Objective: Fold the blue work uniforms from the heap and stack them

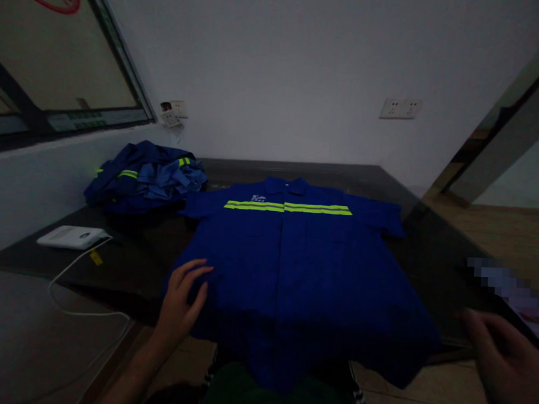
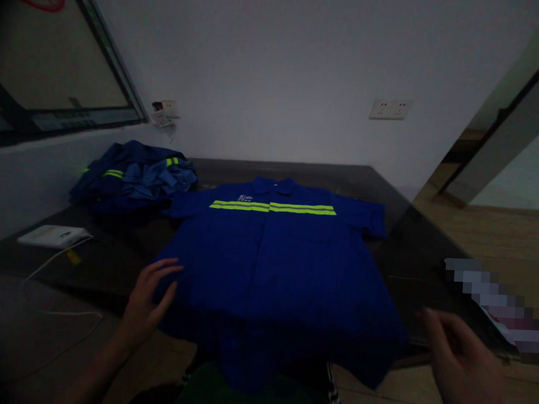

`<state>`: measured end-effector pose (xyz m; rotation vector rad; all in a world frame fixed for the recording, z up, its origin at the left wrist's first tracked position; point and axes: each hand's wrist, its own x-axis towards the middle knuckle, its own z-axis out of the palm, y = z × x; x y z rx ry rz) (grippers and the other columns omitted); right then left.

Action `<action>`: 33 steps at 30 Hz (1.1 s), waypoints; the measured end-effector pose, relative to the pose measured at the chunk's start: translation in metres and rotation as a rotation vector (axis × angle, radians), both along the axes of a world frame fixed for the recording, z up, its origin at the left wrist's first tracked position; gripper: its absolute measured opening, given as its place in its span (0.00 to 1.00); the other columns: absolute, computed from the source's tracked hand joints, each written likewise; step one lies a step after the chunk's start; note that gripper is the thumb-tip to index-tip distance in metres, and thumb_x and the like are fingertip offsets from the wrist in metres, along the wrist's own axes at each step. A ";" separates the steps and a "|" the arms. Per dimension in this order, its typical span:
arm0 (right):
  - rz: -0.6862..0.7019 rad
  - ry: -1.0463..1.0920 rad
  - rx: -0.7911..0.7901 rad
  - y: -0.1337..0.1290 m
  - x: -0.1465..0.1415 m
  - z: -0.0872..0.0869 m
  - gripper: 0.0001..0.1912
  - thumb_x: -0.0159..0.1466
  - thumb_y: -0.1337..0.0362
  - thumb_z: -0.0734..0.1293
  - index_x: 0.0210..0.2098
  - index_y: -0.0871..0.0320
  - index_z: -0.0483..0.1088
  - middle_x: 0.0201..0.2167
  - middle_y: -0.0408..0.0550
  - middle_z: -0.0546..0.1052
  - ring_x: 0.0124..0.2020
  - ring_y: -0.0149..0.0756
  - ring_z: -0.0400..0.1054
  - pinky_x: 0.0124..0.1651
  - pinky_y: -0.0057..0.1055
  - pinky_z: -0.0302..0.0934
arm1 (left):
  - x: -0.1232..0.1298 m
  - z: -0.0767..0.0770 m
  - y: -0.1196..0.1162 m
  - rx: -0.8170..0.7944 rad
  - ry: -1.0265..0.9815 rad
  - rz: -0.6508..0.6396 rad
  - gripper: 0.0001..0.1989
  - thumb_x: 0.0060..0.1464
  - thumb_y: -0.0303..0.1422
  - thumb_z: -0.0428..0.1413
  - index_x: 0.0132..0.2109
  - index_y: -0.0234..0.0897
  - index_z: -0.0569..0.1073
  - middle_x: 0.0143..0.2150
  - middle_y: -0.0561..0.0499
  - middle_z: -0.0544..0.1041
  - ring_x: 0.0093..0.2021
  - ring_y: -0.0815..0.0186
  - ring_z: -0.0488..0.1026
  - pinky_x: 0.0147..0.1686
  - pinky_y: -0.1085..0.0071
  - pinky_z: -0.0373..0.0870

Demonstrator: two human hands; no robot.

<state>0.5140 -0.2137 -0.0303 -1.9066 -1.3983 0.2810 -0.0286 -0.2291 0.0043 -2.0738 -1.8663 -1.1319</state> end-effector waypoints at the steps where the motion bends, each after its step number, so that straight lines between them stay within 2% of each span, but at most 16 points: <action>1: 0.016 -0.018 0.065 0.016 -0.022 0.020 0.18 0.60 0.43 0.59 0.38 0.45 0.70 0.34 0.49 0.77 0.37 0.50 0.73 0.39 0.45 0.69 | 0.005 0.012 0.022 -0.043 0.045 -0.056 0.13 0.61 0.36 0.47 0.49 0.41 0.71 0.56 0.45 0.68 0.58 0.57 0.64 0.60 0.55 0.59; 2: 0.126 -0.037 0.126 0.035 -0.045 0.036 0.19 0.61 0.43 0.58 0.40 0.48 0.70 0.39 0.50 0.77 0.40 0.49 0.72 0.45 0.45 0.68 | 0.009 0.022 0.046 -0.100 0.088 -0.099 0.14 0.62 0.36 0.46 0.49 0.41 0.71 0.58 0.46 0.67 0.59 0.57 0.63 0.61 0.55 0.58; 3: 0.292 -0.079 0.171 0.055 -0.068 0.047 0.21 0.61 0.44 0.58 0.42 0.51 0.70 0.42 0.51 0.76 0.44 0.49 0.71 0.49 0.46 0.66 | 0.011 0.029 0.070 -0.164 0.134 -0.130 0.15 0.62 0.36 0.46 0.51 0.41 0.71 0.60 0.46 0.67 0.61 0.57 0.61 0.62 0.55 0.57; 4: 0.435 -0.154 0.196 0.076 -0.088 0.054 0.23 0.61 0.45 0.58 0.44 0.53 0.71 0.45 0.53 0.75 0.49 0.50 0.69 0.54 0.48 0.63 | 0.012 0.033 0.092 -0.229 0.182 -0.141 0.16 0.62 0.35 0.45 0.52 0.41 0.71 0.61 0.46 0.66 0.62 0.57 0.60 0.62 0.54 0.55; 6: 0.581 -0.322 0.175 0.114 -0.119 0.052 0.24 0.63 0.48 0.57 0.50 0.56 0.70 0.53 0.57 0.72 0.56 0.51 0.64 0.59 0.50 0.58 | 0.013 0.033 0.130 -0.374 0.270 -0.125 0.20 0.63 0.35 0.43 0.59 0.43 0.68 0.65 0.47 0.62 0.66 0.54 0.54 0.63 0.48 0.52; 8: 0.652 -0.472 0.102 0.144 -0.136 0.038 0.26 0.64 0.49 0.57 0.57 0.56 0.67 0.61 0.58 0.65 0.62 0.53 0.57 0.61 0.52 0.54 | 0.014 0.025 0.155 -0.496 0.343 -0.107 0.22 0.64 0.36 0.42 0.64 0.48 0.62 0.69 0.48 0.56 0.69 0.50 0.47 0.62 0.40 0.46; 10: 0.686 -0.562 0.016 0.163 -0.145 0.024 0.28 0.66 0.49 0.56 0.61 0.53 0.62 0.66 0.56 0.58 0.66 0.55 0.50 0.62 0.57 0.50 | 0.013 0.015 0.167 -0.585 0.395 -0.113 0.24 0.65 0.39 0.41 0.66 0.53 0.57 0.71 0.51 0.50 0.70 0.47 0.42 0.61 0.35 0.40; 12: 0.703 -0.598 -0.057 0.174 -0.149 0.015 0.27 0.68 0.50 0.52 0.64 0.49 0.58 0.69 0.52 0.52 0.68 0.56 0.43 0.62 0.62 0.47 | 0.013 0.005 0.171 -0.648 0.415 -0.129 0.25 0.65 0.41 0.40 0.67 0.57 0.53 0.72 0.52 0.47 0.70 0.46 0.40 0.60 0.33 0.39; 15: 0.732 -0.620 -0.130 0.182 -0.156 0.012 0.28 0.69 0.49 0.49 0.66 0.45 0.53 0.70 0.48 0.47 0.69 0.56 0.38 0.62 0.65 0.42 | 0.011 -0.004 0.173 -0.686 0.408 -0.137 0.26 0.65 0.44 0.38 0.68 0.58 0.48 0.72 0.54 0.44 0.71 0.45 0.39 0.60 0.34 0.39; 19: 0.757 -0.647 -0.182 0.197 -0.161 0.012 0.29 0.69 0.46 0.47 0.68 0.42 0.48 0.70 0.44 0.47 0.70 0.54 0.37 0.64 0.65 0.36 | 0.008 -0.007 0.186 -0.681 0.414 -0.135 0.25 0.66 0.45 0.37 0.68 0.60 0.46 0.73 0.56 0.42 0.71 0.47 0.37 0.61 0.35 0.37; 22: 0.749 -0.652 -0.187 0.221 -0.160 0.010 0.29 0.69 0.46 0.47 0.68 0.42 0.48 0.70 0.44 0.47 0.70 0.53 0.38 0.64 0.65 0.36 | 0.009 -0.007 0.211 -0.678 0.421 -0.145 0.26 0.66 0.45 0.37 0.68 0.60 0.45 0.73 0.56 0.42 0.71 0.47 0.37 0.61 0.35 0.37; 29: 0.745 -0.658 -0.203 0.302 -0.153 0.010 0.28 0.69 0.48 0.48 0.68 0.42 0.48 0.70 0.44 0.47 0.70 0.53 0.38 0.63 0.66 0.37 | 0.021 -0.006 0.288 -0.675 0.427 -0.129 0.26 0.65 0.44 0.37 0.69 0.57 0.47 0.73 0.53 0.43 0.71 0.47 0.38 0.61 0.35 0.37; 33: 0.755 -0.644 -0.220 0.331 -0.148 0.014 0.28 0.70 0.49 0.49 0.67 0.43 0.49 0.70 0.45 0.48 0.69 0.53 0.39 0.63 0.65 0.37 | 0.024 -0.007 0.314 -0.670 0.397 -0.130 0.26 0.65 0.44 0.38 0.69 0.56 0.49 0.73 0.51 0.44 0.71 0.46 0.39 0.60 0.33 0.38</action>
